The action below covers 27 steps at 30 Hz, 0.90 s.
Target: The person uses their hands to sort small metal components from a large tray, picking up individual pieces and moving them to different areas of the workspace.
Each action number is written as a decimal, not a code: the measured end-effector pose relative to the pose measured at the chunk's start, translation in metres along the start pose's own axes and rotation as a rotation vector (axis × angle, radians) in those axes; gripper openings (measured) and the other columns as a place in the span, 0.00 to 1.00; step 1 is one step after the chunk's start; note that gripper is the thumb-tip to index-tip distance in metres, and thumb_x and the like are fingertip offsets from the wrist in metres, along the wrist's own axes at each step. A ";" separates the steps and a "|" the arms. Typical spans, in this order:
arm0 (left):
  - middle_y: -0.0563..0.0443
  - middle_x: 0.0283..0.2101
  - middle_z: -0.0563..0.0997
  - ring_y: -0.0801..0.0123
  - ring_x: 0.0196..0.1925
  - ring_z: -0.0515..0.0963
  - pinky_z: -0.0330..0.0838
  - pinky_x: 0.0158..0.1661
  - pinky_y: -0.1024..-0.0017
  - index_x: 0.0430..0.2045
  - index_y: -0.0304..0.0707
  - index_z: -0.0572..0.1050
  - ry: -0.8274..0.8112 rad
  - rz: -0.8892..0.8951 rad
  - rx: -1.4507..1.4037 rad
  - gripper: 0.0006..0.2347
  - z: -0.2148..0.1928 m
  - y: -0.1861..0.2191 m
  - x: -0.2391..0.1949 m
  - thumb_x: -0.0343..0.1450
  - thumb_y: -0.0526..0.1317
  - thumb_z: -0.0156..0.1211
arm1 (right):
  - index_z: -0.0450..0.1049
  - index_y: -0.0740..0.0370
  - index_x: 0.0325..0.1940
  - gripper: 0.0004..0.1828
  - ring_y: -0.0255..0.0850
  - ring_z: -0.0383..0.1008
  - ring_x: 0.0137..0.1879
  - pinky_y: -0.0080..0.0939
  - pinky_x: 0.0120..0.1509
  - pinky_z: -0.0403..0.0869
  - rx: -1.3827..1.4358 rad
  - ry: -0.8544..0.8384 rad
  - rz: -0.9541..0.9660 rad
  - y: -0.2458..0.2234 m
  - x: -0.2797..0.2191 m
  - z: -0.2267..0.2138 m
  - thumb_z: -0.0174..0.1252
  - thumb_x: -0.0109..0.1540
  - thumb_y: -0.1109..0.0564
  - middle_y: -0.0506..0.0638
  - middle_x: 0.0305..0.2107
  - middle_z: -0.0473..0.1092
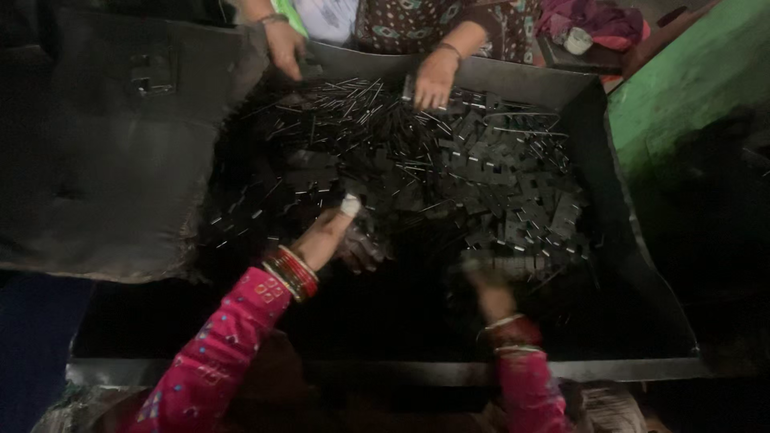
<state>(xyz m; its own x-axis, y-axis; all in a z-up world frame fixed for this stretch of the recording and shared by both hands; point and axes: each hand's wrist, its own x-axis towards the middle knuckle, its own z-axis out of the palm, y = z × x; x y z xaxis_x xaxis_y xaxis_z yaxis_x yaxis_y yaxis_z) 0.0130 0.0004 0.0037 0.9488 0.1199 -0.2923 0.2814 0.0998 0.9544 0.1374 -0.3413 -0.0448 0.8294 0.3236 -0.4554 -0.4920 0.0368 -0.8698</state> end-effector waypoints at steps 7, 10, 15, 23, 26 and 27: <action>0.45 0.44 0.83 0.66 0.41 0.83 0.81 0.41 0.68 0.54 0.35 0.69 0.068 0.165 -0.002 0.18 0.005 0.014 -0.010 0.70 0.35 0.62 | 0.81 0.55 0.48 0.20 0.53 0.80 0.50 0.53 0.54 0.77 -1.967 -0.412 0.018 0.091 0.054 0.019 0.52 0.67 0.41 0.57 0.43 0.77; 0.49 0.46 0.84 0.71 0.46 0.82 0.79 0.47 0.71 0.52 0.34 0.74 0.084 0.274 -0.016 0.15 0.005 -0.009 0.004 0.70 0.32 0.62 | 0.80 0.55 0.51 0.15 0.55 0.80 0.48 0.54 0.51 0.78 -1.864 -0.586 -0.370 0.091 0.057 -0.018 0.55 0.65 0.48 0.58 0.43 0.78; 0.49 0.45 0.82 0.71 0.47 0.81 0.78 0.51 0.73 0.46 0.32 0.77 0.116 0.488 0.030 0.13 -0.010 -0.044 0.024 0.68 0.29 0.64 | 0.82 0.59 0.44 0.20 0.46 0.84 0.47 0.52 0.56 0.81 -0.826 -0.362 -0.451 0.050 0.032 -0.057 0.71 0.54 0.46 0.54 0.39 0.82; 0.50 0.46 0.82 0.68 0.46 0.82 0.80 0.46 0.67 0.56 0.40 0.70 0.188 0.200 0.003 0.26 0.043 -0.036 0.005 0.63 0.39 0.71 | 0.73 0.61 0.58 0.29 0.51 0.74 0.54 0.60 0.58 0.74 0.254 -0.230 0.126 0.005 -0.005 -0.008 0.62 0.58 0.42 0.56 0.50 0.74; 0.45 0.41 0.86 0.62 0.42 0.86 0.81 0.43 0.65 0.53 0.37 0.73 -0.027 0.125 0.232 0.22 0.086 -0.037 -0.021 0.68 0.47 0.66 | 0.73 0.63 0.62 0.31 0.49 0.75 0.60 0.52 0.64 0.72 0.083 -0.170 0.146 0.045 0.007 0.007 0.59 0.60 0.43 0.58 0.57 0.74; 0.43 0.40 0.85 0.59 0.41 0.85 0.79 0.43 0.63 0.55 0.40 0.71 0.002 0.045 0.348 0.24 0.104 -0.041 -0.030 0.66 0.47 0.69 | 0.74 0.67 0.64 0.32 0.48 0.75 0.63 0.44 0.68 0.70 -0.019 -0.081 0.055 0.061 0.010 0.011 0.58 0.64 0.42 0.59 0.59 0.74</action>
<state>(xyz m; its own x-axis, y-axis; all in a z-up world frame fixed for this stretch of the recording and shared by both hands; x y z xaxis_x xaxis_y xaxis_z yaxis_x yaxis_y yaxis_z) -0.0123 -0.1098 -0.0206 0.9612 0.1190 -0.2490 0.2716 -0.2480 0.9299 0.1123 -0.3253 -0.1004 0.7768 0.4000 -0.4864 -0.5304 -0.0008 -0.8477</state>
